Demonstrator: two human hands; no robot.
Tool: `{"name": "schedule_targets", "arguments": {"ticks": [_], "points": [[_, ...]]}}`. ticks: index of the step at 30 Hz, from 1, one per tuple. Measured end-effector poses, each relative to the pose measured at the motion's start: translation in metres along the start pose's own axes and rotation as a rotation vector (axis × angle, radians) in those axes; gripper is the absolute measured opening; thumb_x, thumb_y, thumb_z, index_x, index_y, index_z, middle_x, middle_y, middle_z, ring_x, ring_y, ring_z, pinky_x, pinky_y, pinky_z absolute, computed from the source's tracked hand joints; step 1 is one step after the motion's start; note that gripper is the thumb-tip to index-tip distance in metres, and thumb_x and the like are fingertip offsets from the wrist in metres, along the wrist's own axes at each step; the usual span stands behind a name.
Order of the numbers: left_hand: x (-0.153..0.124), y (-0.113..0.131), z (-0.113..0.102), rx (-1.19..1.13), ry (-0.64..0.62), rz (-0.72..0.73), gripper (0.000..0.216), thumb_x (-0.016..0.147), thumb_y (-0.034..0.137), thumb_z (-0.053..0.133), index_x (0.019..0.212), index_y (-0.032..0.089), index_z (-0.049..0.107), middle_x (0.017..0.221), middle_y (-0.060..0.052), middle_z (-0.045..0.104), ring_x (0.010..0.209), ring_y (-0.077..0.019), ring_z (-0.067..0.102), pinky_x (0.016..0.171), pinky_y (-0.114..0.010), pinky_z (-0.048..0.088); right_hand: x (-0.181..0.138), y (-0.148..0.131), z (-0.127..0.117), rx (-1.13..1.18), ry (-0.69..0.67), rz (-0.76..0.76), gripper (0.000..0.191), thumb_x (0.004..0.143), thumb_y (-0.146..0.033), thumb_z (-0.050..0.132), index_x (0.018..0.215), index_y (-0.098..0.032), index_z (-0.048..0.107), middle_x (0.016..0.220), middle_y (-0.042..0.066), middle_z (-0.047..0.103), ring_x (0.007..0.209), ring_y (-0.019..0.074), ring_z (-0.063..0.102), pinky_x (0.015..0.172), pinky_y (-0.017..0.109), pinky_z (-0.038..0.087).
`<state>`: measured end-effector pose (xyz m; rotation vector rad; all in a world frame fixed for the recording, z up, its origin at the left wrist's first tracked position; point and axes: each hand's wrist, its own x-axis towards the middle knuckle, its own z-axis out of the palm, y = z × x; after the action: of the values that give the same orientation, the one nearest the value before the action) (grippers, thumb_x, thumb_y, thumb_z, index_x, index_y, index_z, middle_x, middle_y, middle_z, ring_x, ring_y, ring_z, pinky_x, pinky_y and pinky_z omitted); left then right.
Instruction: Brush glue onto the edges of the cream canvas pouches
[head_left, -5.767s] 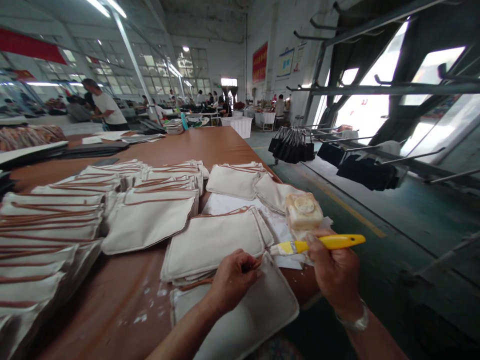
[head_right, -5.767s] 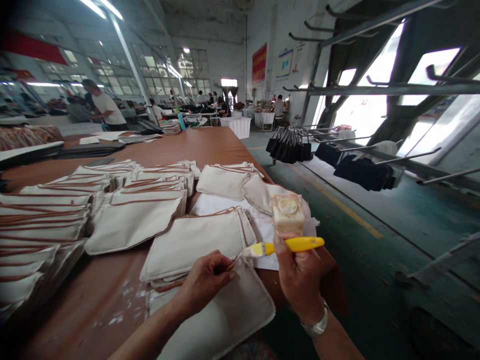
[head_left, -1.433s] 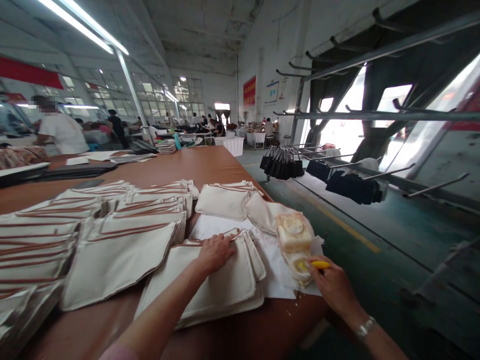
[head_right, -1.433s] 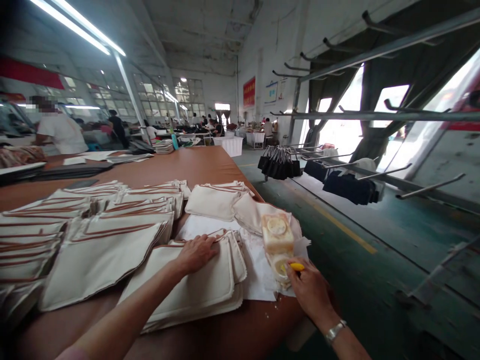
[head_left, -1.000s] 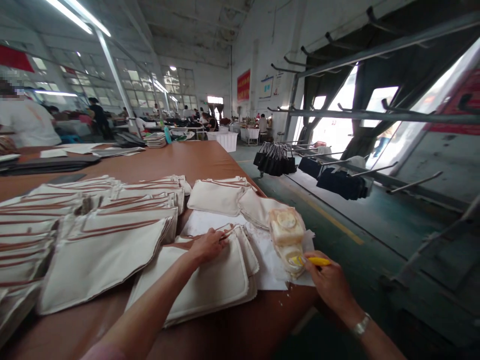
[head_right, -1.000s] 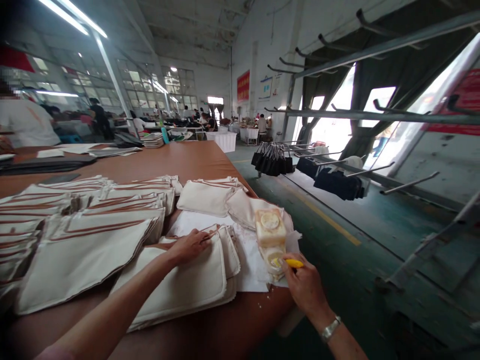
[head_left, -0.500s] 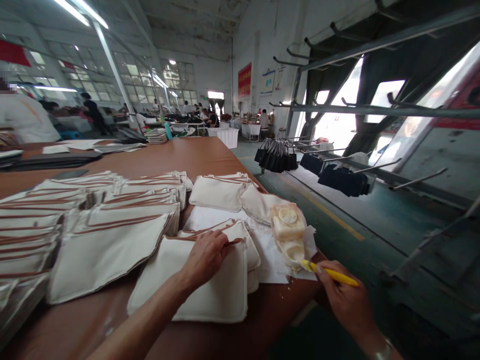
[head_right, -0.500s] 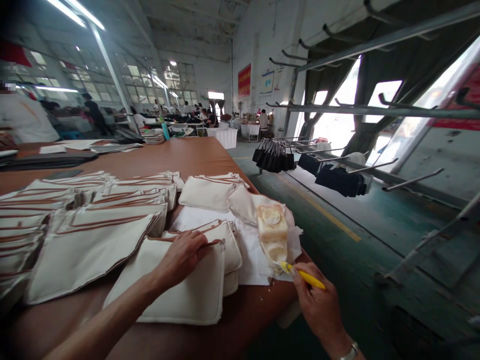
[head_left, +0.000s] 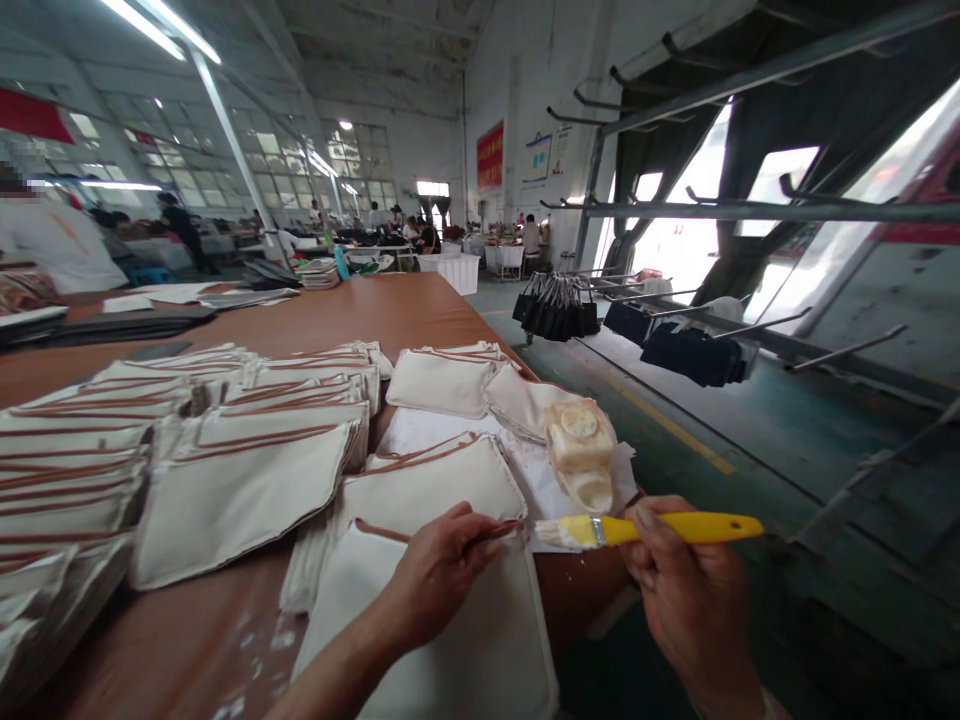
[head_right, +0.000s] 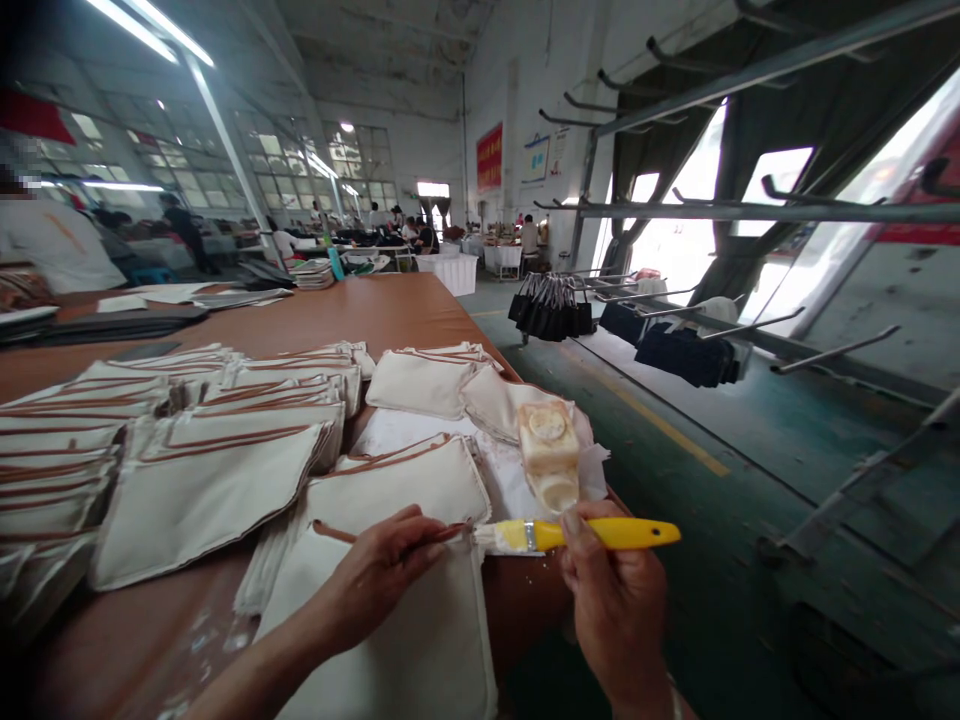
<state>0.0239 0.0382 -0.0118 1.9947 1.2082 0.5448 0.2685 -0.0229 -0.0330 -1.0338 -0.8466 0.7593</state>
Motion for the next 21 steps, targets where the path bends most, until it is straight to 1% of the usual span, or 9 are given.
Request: {"name": "schedule_targets", "arguments": {"ticks": [3,5,8,11,15,16,18,19,21], "points": [[-0.005,0.005,0.001,-0.124,-0.031,-0.012,0.028,0.095,0.039,0.05,0.102,0.027,0.075,0.093,-0.001,0.062,0.087,-0.0163,0.061,0.08,-0.023,0.046,-0.003,0.007,0.008,-0.108,-0.076,-0.023,0.028,0.094,-0.046,0.067,0.092,-0.019,0.065,0.059,-0.004,0.045,0.05,0.0105,0.041,0.045,0.021,0.035],[-0.008,0.007,0.0,-0.188,-0.047,-0.032,0.03,0.093,0.041,0.053,0.102,0.024,0.075,0.096,-0.002,0.063,0.089,-0.0172,0.06,0.082,-0.023,0.046,-0.001,0.009,0.013,-0.197,-0.099,-0.063,0.032,0.093,-0.049,0.067,0.093,-0.018,0.066,0.06,-0.002,0.048,0.051,0.0118,0.045,0.045,0.022,0.038],[-0.01,0.009,-0.002,-0.236,-0.059,-0.046,0.03,0.092,0.043,0.054,0.099,0.022,0.076,0.094,-0.002,0.064,0.09,-0.0185,0.06,0.084,-0.025,0.046,0.005,0.008,0.013,-0.295,-0.039,-0.121,0.035,0.093,-0.052,0.066,0.092,-0.017,0.066,0.063,0.0,0.053,0.052,0.013,0.048,0.046,0.022,0.04],[-0.011,0.011,-0.004,-0.251,-0.082,-0.046,0.031,0.095,0.042,0.054,0.103,0.021,0.076,0.095,-0.002,0.064,0.09,-0.0187,0.06,0.086,-0.026,0.045,0.006,0.004,0.01,-0.308,0.017,-0.136,0.032,0.095,-0.049,0.064,0.093,-0.017,0.066,0.062,-0.001,0.052,0.052,0.0125,0.047,0.046,0.022,0.04],[-0.014,0.012,-0.002,-0.286,-0.107,-0.009,0.028,0.097,0.039,0.054,0.103,0.02,0.074,0.096,-0.003,0.065,0.092,-0.018,0.062,0.085,-0.025,0.045,0.0,0.001,0.012,-0.325,-0.058,-0.168,0.032,0.095,-0.048,0.063,0.088,-0.017,0.064,0.058,-0.003,0.048,0.048,0.0117,0.044,0.044,0.022,0.038],[-0.016,0.011,0.0,-0.28,-0.101,0.01,0.027,0.098,0.038,0.054,0.102,0.02,0.074,0.095,-0.003,0.064,0.09,-0.0171,0.062,0.082,-0.024,0.045,0.0,0.001,0.012,-0.345,-0.071,-0.184,0.032,0.095,-0.048,0.062,0.087,-0.017,0.064,0.058,-0.003,0.048,0.047,0.0116,0.044,0.043,0.022,0.038],[-0.02,0.007,0.005,-0.203,-0.053,0.065,0.023,0.099,0.036,0.055,0.098,0.021,0.073,0.092,-0.002,0.062,0.083,-0.0146,0.061,0.074,-0.022,0.045,0.002,0.003,0.01,-0.375,-0.048,-0.206,0.032,0.096,-0.048,0.061,0.089,-0.017,0.064,0.06,-0.002,0.051,0.048,0.0121,0.046,0.044,0.022,0.039],[-0.022,0.003,0.008,-0.125,-0.008,0.11,0.021,0.099,0.034,0.054,0.097,0.022,0.072,0.09,-0.001,0.061,0.079,-0.0134,0.06,0.07,-0.021,0.044,0.003,0.003,0.007,-0.382,-0.024,-0.204,0.031,0.096,-0.047,0.061,0.092,-0.017,0.065,0.061,-0.001,0.052,0.05,0.0126,0.048,0.045,0.022,0.04],[-0.027,-0.004,0.013,0.085,0.102,0.249,0.019,0.101,0.029,0.052,0.097,0.022,0.07,0.085,-0.001,0.06,0.073,-0.012,0.058,0.064,-0.021,0.041,0.007,0.002,0.0,-0.389,0.007,-0.211,0.029,0.098,-0.046,0.059,0.096,-0.018,0.064,0.061,-0.002,0.051,0.05,0.0131,0.048,0.044,0.022,0.04]]}}
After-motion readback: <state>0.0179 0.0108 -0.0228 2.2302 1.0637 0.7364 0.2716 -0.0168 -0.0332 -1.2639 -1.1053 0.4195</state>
